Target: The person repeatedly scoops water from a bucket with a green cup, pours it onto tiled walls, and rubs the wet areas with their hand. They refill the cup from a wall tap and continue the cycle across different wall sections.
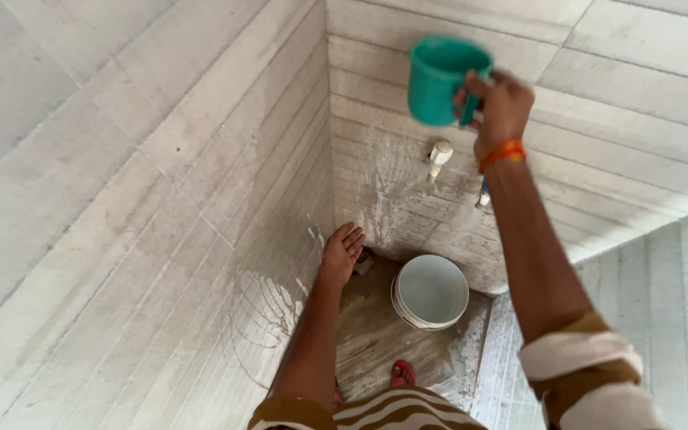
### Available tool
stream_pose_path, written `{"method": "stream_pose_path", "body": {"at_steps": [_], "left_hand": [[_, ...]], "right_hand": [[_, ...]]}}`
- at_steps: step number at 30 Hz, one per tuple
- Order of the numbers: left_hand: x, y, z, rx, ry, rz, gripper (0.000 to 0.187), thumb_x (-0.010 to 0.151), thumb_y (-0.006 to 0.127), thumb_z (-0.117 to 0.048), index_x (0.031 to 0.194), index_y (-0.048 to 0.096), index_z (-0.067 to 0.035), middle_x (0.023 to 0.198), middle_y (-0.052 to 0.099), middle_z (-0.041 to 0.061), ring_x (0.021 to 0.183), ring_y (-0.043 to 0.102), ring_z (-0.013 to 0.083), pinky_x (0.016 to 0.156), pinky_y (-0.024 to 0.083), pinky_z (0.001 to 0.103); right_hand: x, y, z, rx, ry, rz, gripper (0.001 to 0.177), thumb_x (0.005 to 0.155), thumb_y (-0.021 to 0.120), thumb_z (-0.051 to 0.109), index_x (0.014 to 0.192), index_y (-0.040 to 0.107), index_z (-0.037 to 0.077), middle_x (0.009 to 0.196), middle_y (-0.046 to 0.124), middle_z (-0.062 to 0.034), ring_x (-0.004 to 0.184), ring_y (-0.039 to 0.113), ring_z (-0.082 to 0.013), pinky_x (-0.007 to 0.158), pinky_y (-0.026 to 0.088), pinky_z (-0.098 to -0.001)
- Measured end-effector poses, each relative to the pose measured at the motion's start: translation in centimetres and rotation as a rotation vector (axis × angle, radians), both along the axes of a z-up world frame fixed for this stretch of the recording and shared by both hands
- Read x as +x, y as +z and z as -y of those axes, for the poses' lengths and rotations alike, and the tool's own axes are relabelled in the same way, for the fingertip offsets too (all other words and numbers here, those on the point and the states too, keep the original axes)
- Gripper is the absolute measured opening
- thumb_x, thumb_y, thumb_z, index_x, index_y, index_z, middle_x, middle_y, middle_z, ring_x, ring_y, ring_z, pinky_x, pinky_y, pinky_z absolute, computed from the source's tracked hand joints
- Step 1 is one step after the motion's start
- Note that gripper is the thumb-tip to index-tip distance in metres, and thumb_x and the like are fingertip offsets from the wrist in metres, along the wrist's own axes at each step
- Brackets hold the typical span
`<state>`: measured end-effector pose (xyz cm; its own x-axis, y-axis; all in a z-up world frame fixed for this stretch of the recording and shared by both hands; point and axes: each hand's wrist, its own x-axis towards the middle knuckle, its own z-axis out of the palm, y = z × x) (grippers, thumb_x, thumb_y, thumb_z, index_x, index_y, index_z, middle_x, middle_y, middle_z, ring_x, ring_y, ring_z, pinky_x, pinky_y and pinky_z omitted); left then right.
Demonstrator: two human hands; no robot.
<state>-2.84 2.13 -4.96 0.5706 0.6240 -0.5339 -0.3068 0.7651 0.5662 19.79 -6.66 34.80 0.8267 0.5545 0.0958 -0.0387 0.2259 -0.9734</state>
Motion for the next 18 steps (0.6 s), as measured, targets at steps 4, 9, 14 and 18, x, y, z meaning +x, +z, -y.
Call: {"method": "stream_pose_path", "body": {"at_steps": [4, 9, 14, 18], "left_hand": [[0.8, -1.0, 0.5, 0.008, -0.052, 0.034, 0.053, 0.099, 0.052, -0.041, 0.144, 0.056, -0.013, 0.143, 0.063, 0.007, 0.133, 0.057, 0.0233, 0.115, 0.035, 0.039], [1.1, -2.0, 2.0, 0.028, -0.085, 0.005, 0.052, 0.098, 0.055, -0.042, 0.142, 0.058, -0.013, 0.142, 0.063, 0.006, 0.132, 0.057, 0.0239, 0.116, 0.035, 0.040], [0.8, -4.0, 3.3, 0.028, -0.061, -0.060, 0.048, 0.097, 0.061, -0.042, 0.134, 0.064, -0.011, 0.126, 0.067, 0.004, 0.116, 0.062, 0.0209, 0.110, 0.042, 0.038], [0.0, -5.6, 3.7, 0.038, -0.058, -0.179, 0.041, 0.094, 0.066, -0.044, 0.124, 0.067, -0.017, 0.109, 0.067, 0.000, 0.095, 0.058, 0.0180, 0.092, 0.044, 0.038]], "right_hand": [[-1.9, -6.1, 3.6, -0.042, 0.021, -0.131, 0.047, 0.090, 0.064, 0.007, 0.134, 0.059, -0.007, 0.076, 0.071, -0.0105, 0.057, 0.064, -0.0169, 0.047, 0.048, -0.0289], [-4.5, -14.8, 7.9, -0.201, 0.157, -0.201, 0.065, 0.075, 0.068, -0.002, 0.139, 0.055, -0.009, 0.084, 0.072, -0.0076, 0.062, 0.065, -0.0149, 0.052, 0.050, -0.0272], [-5.5, -23.1, 10.2, -0.587, 0.316, -0.212, 0.043, 0.075, 0.077, 0.004, 0.114, 0.062, -0.006, 0.074, 0.069, -0.0116, 0.058, 0.060, -0.0186, 0.047, 0.041, -0.0328], [-3.6, -32.3, 9.6, -0.844, 0.430, -0.144, 0.027, 0.077, 0.077, 0.012, 0.086, 0.067, -0.012, 0.078, 0.068, -0.0169, 0.065, 0.064, -0.0257, 0.052, 0.045, -0.0395]]}}
